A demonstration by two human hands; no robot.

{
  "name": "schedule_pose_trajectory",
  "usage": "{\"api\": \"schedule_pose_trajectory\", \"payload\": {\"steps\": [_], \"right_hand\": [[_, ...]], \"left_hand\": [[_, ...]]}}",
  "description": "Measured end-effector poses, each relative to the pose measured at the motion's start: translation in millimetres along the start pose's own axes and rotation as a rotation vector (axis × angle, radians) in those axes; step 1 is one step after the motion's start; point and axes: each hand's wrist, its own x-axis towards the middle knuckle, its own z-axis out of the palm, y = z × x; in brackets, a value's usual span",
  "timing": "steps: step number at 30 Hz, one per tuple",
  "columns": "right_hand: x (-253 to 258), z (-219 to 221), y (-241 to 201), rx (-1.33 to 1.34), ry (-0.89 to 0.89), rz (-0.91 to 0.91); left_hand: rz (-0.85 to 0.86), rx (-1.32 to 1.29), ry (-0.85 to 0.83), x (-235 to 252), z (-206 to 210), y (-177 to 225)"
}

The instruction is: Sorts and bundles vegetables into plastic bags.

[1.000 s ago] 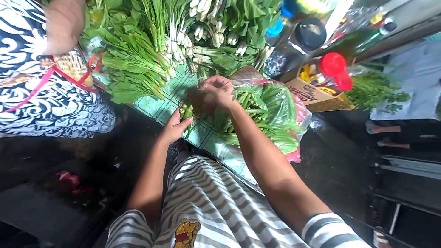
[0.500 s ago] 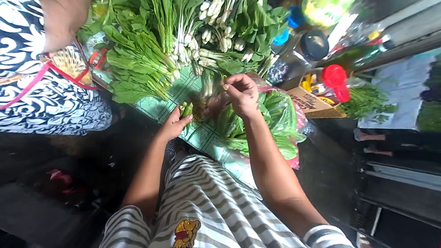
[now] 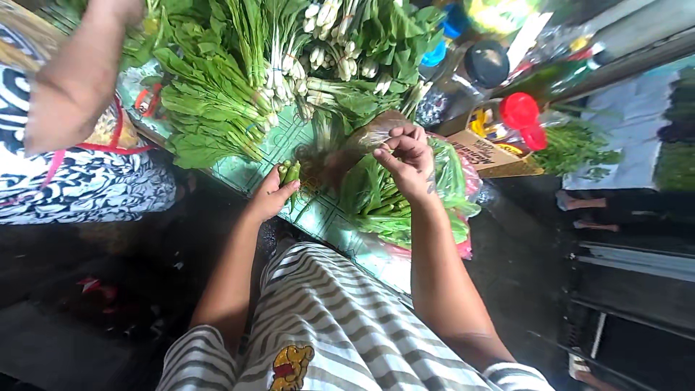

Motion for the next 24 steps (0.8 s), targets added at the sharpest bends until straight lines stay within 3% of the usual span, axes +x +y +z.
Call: {"api": "schedule_pose_trajectory", "payload": {"steps": [5,10,13,17,20,24], "right_hand": [[-31,1,-2,0.487,-0.012,0.287],[-47,-14,-2,0.932,0.05,0.38],[-56,-28,-8,0.819,0.161,0.403],[-76,-48,9,0.282,0.403,0.349],[-92,-74,20,0.383,0.48,0.343],[-112,-119,28,0.504,0.521,0.198]], "left_hand": [[-0.036,-0.003,-0.017,-2,9,2],[-0.027,0.031,-0.043,-1,18,2],[-0.033,0.045,-0.055,-1,24,2],[-0.046,0.025,-0.077,-3,33,2],[-0.064,0.05,-0.091,-5,40,3],[-0.072,0.056,-0.128,-11,52,2]]}}
